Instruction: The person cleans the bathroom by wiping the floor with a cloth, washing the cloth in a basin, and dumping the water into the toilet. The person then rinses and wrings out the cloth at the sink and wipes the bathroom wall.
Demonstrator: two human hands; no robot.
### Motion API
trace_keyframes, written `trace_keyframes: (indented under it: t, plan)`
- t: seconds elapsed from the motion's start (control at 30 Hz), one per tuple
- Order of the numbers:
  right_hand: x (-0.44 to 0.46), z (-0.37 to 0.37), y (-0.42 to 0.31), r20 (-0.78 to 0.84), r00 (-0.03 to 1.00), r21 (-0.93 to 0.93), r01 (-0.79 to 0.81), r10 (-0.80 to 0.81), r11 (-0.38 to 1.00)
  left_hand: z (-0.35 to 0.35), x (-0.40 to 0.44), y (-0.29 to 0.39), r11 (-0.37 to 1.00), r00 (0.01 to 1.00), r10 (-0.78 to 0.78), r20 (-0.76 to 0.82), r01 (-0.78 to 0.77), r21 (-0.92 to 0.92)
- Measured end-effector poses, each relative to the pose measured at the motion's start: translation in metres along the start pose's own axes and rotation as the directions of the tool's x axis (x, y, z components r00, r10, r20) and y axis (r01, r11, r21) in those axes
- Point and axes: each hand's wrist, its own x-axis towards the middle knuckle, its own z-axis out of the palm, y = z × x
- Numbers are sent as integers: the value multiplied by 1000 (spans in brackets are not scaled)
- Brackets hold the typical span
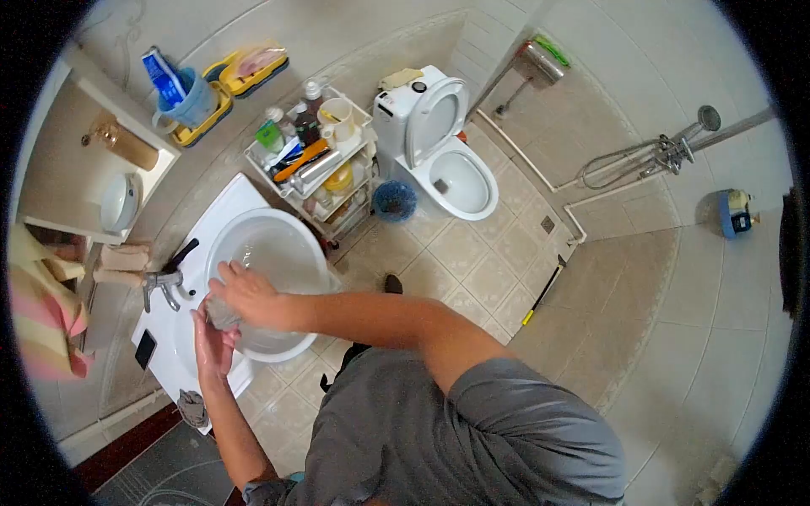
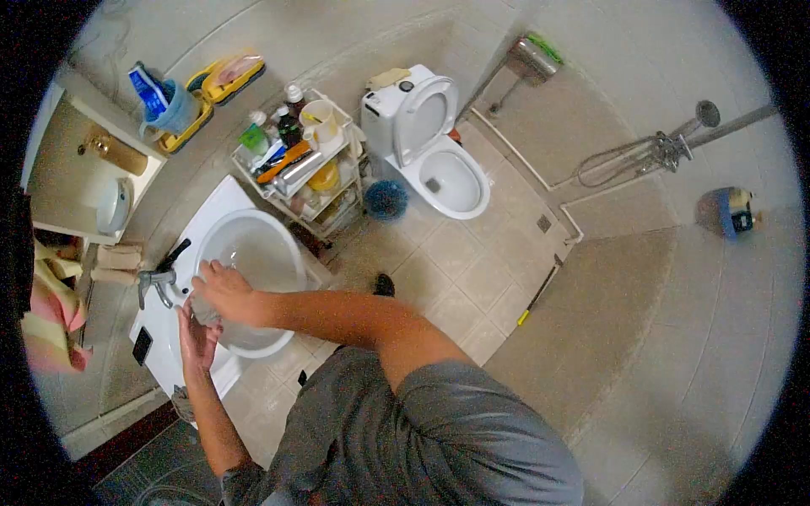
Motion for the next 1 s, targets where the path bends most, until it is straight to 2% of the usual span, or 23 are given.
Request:
trace_keyframes:
  t: [0.03, 0.07, 0.1, 0.13, 0.17, 0.2, 0.23, 0.3, 0.33, 0.37, 0.4, 0.43, 0.5, 0.57, 0.63, 0.67, 0.7, 0.73, 0.77, 0.83, 0.9, 0.97, 1.0]
  plan:
    - [-2, -5, -1, -7, 1000, -5, -4, 4, 1000, -11, 4, -2, 1000, 1000, -2, 8, 2, 4]
    - [-2, -15, -6, 118, 990, 267, -104, 75, 958, -23, 13, -9, 965, 973, 202, -108, -179, 191]
    - [-2, -26, -9, 256, 961, 508, -226, 104, 832, -21, 14, -14, 864, 892, 413, -184, -320, 388]
    - [-3, -36, -9, 252, 962, 511, -224, 105, 830, -20, 10, -14, 815, 846, 519, -124, -447, 368]
    - [-3, -47, -8, 362, 924, 753, -367, 123, 546, 4, 3, -9, 813, 846, 519, -122, -445, 375]
    - [-4, -56, -3, 465, 881, 863, -474, 91, 177, 40, -7, -7, 783, 801, 589, -104, -534, 320]
    - [-7, -64, 3, 461, 883, 866, -470, 91, 173, 74, -13, -7, 742, 749, 656, -92, -618, 261]
    - [-21, -81, 20, 406, 913, 912, -401, 44, -85, 110, -11, -24, 757, 761, 639, -116, -594, 271]
    - [-30, -86, 34, 348, 936, 937, -348, 51, -18, 120, -5, -37, 790, 766, 606, -216, -546, 278]
    - [-40, -97, 50, 351, 935, 936, -350, 46, -26, 132, 0, -50, 821, 761, 568, -314, -496, 284]
    - [-52, -113, 69, 364, 931, 931, -364, 25, -28, 155, 7, -65, 791, 726, 597, -341, -459, 405]
    - [-64, -130, 88, 377, 926, 926, -376, 3, -29, 183, 13, -84, 679, 674, 696, -245, -508, 531]
    - [-87, -175, 133, 360, 933, 933, -360, -4, -18, 235, 34, -102, 569, 658, 740, -138, -503, 651]
    - [-108, -193, 191, 371, 928, 924, -373, 42, 84, 281, 62, -115, 577, 688, 706, -167, -422, 700]
    - [-120, -221, 250, 340, 940, 913, -340, 40, 227, 319, 85, -120, 510, 779, 621, -92, -312, 802]
    - [-129, -233, 279, 311, 944, 865, -328, 106, 379, 331, 98, -122, 510, 773, 626, -103, -307, 804]
    - [-136, -254, 302, 277, 947, 792, -320, 161, 520, 342, 110, -124, 329, 811, 584, 7, -245, 912]
    - [-142, -275, 325, 295, 944, 809, -330, 149, 486, 353, 121, -126, 130, 852, 515, 97, -189, 973]
    - [-141, -301, 344, 315, 940, 825, -341, 134, 451, 371, 130, -126, 141, 847, 527, 72, -170, 975]
    - [-134, -333, 378, 326, 927, 724, -371, 185, 582, 413, 148, -122, -53, 878, 438, 193, -188, 981]
    - [-124, -373, 385, 256, 923, 627, -386, 289, 677, 428, 169, -122, -123, 818, 464, 341, -322, 939]
    - [-119, -387, 390, 344, 856, 750, -498, 387, 435, 438, 185, -116, -112, 851, 347, 395, -381, 918]
    - [-123, -385, 389, 313, 808, 775, -521, 500, 357, 442, 193, -114, -101, 838, 335, 430, -422, 901]
